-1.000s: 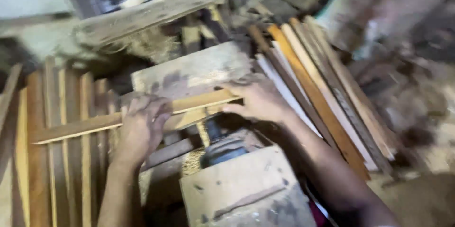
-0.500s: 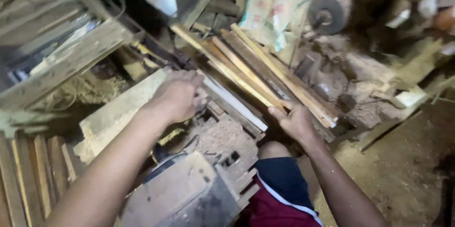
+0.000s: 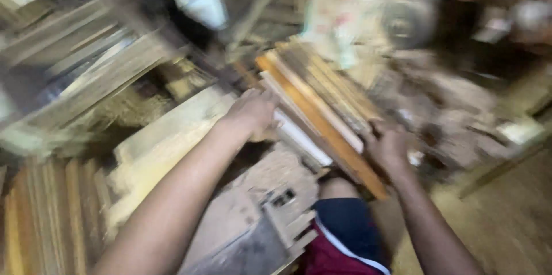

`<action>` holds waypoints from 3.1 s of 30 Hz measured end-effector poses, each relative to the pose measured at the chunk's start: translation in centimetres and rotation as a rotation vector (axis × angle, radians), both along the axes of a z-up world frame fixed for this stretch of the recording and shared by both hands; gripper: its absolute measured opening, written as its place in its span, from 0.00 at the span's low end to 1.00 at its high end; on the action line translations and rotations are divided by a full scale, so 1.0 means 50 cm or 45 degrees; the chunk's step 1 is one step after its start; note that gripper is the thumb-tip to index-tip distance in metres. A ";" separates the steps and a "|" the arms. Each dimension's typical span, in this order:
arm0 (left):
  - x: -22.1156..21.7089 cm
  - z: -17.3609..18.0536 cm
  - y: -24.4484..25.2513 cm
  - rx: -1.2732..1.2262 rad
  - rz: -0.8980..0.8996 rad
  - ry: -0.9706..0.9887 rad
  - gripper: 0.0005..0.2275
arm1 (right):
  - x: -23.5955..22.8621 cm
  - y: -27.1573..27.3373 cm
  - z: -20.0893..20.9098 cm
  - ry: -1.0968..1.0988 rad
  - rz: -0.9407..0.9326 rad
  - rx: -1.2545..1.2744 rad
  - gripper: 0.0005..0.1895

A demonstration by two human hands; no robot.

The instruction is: Feeding thin wooden strips through a shaping machine to create a profile.

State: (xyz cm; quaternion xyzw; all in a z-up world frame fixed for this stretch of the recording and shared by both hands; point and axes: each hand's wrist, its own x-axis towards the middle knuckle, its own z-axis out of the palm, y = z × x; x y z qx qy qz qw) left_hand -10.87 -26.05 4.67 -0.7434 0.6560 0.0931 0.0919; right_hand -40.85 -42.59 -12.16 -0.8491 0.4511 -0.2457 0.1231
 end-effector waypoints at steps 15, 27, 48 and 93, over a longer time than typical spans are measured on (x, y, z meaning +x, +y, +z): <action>0.116 -0.063 0.769 -0.955 1.237 0.194 0.16 | 0.474 0.460 0.351 0.053 1.060 0.560 0.22; 0.023 -0.267 1.053 -0.558 1.952 -0.900 0.09 | 0.710 0.863 0.416 0.774 1.636 0.307 0.23; -0.024 -0.258 1.157 -0.925 1.733 -0.112 0.17 | 0.874 1.042 0.240 0.343 2.626 -0.475 0.22; 0.227 -0.274 0.565 -1.076 0.745 0.312 0.11 | 0.595 0.292 0.088 -0.324 1.340 -0.007 0.13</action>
